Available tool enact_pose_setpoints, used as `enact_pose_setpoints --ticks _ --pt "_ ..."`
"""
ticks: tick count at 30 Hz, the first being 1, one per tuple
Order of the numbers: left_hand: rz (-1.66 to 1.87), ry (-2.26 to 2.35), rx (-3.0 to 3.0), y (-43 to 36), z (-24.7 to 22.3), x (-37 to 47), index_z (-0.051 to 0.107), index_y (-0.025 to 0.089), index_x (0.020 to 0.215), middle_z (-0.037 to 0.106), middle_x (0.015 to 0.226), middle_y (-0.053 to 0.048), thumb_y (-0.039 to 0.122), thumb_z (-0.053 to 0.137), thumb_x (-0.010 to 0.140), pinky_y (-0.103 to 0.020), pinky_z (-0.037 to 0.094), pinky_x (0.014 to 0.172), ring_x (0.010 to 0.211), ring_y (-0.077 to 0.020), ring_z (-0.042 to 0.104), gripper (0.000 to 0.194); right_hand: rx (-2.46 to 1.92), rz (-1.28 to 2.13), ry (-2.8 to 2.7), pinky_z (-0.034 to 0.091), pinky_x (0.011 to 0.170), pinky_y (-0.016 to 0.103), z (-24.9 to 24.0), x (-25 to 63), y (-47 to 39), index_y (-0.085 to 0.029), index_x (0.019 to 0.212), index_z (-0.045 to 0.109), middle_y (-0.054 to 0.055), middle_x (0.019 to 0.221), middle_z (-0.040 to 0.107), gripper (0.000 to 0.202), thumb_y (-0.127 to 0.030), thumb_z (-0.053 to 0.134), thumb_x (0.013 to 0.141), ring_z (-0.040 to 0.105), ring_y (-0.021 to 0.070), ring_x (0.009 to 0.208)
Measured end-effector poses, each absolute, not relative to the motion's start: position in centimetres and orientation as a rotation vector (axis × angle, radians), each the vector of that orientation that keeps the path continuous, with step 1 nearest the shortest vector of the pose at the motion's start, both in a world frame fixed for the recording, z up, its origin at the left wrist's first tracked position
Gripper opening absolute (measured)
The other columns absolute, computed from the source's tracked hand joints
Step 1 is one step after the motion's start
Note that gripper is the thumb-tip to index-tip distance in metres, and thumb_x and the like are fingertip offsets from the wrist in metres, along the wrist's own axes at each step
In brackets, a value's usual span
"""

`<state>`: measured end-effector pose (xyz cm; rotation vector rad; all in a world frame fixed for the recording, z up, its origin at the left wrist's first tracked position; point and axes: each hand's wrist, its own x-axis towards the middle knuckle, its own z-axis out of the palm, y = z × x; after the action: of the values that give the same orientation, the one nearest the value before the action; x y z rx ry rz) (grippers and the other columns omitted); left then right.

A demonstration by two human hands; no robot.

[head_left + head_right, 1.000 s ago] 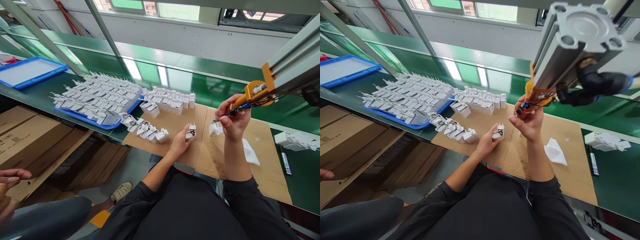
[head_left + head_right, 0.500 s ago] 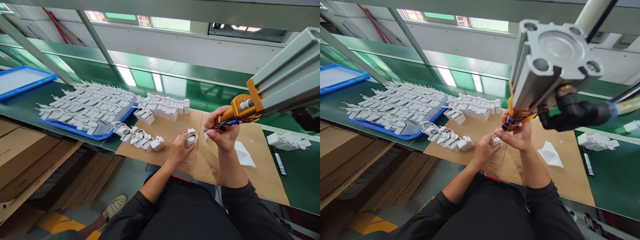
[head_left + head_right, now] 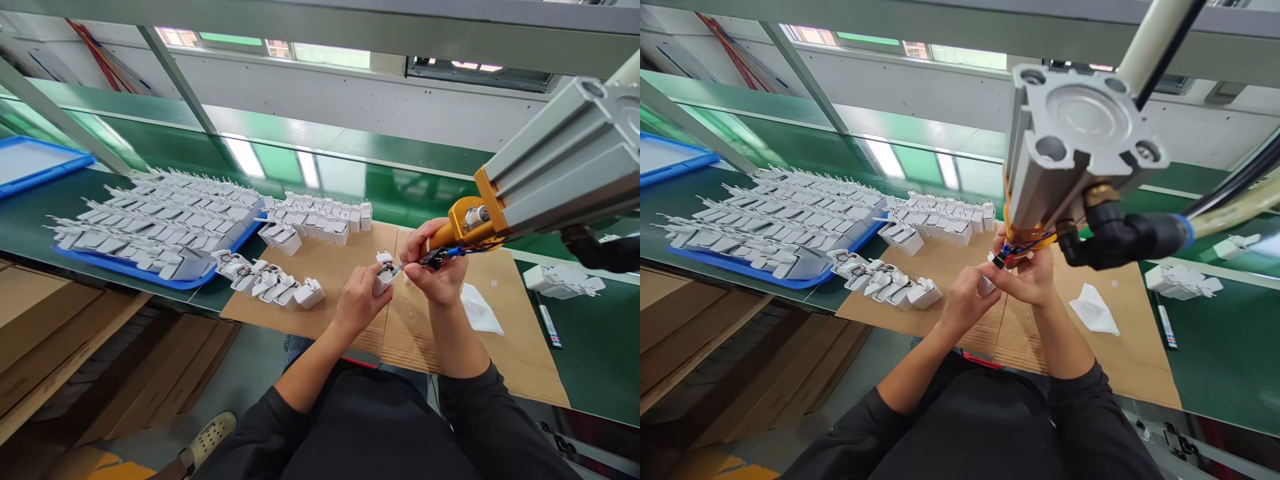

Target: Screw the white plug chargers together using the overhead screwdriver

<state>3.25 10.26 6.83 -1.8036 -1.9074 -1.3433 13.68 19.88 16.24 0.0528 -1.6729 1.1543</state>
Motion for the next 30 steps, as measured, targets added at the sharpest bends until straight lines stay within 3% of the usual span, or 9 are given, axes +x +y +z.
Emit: enact_pose_setpoints --ticks 15,21,30 --pt "-1.369 -1.975 -1.817 10.30 7.04 3.35 0.054 0.019 0.122 0.068 0.097 -0.006 0.028 0.063 0.090 -0.032 0.052 0.081 0.089 -0.0197 0.064 0.034 -0.013 1.129 -1.680 0.037 0.041 0.025 16.44 13.68 19.74 -0.034 0.108 0.054 -0.004 0.069 0.049 0.040 -0.046 0.077 0.077 0.046 0.0127 0.054" --pt "-1.368 -1.986 -1.825 10.28 7.06 3.21 0.055 0.018 0.121 0.068 0.096 -0.006 0.028 0.063 0.090 -0.033 0.053 0.081 0.090 -0.0206 0.064 0.034 -0.087 1.148 -1.665 0.039 0.039 0.027 16.58 13.58 19.54 -0.034 0.103 0.054 -0.003 0.065 0.045 0.044 -0.054 0.078 0.073 0.049 0.0151 0.055" --pt "-1.388 -2.007 -1.834 10.33 7.06 3.19 0.054 0.019 0.121 0.069 0.099 -0.007 0.028 0.063 0.090 -0.034 0.053 0.083 0.092 -0.0216 0.064 0.034 -0.019 1.144 -1.634 0.039 0.039 0.026 16.87 13.42 19.42 -0.033 0.102 0.057 -0.003 0.067 0.047 0.039 -0.048 0.080 0.073 0.049 0.0132 0.054"
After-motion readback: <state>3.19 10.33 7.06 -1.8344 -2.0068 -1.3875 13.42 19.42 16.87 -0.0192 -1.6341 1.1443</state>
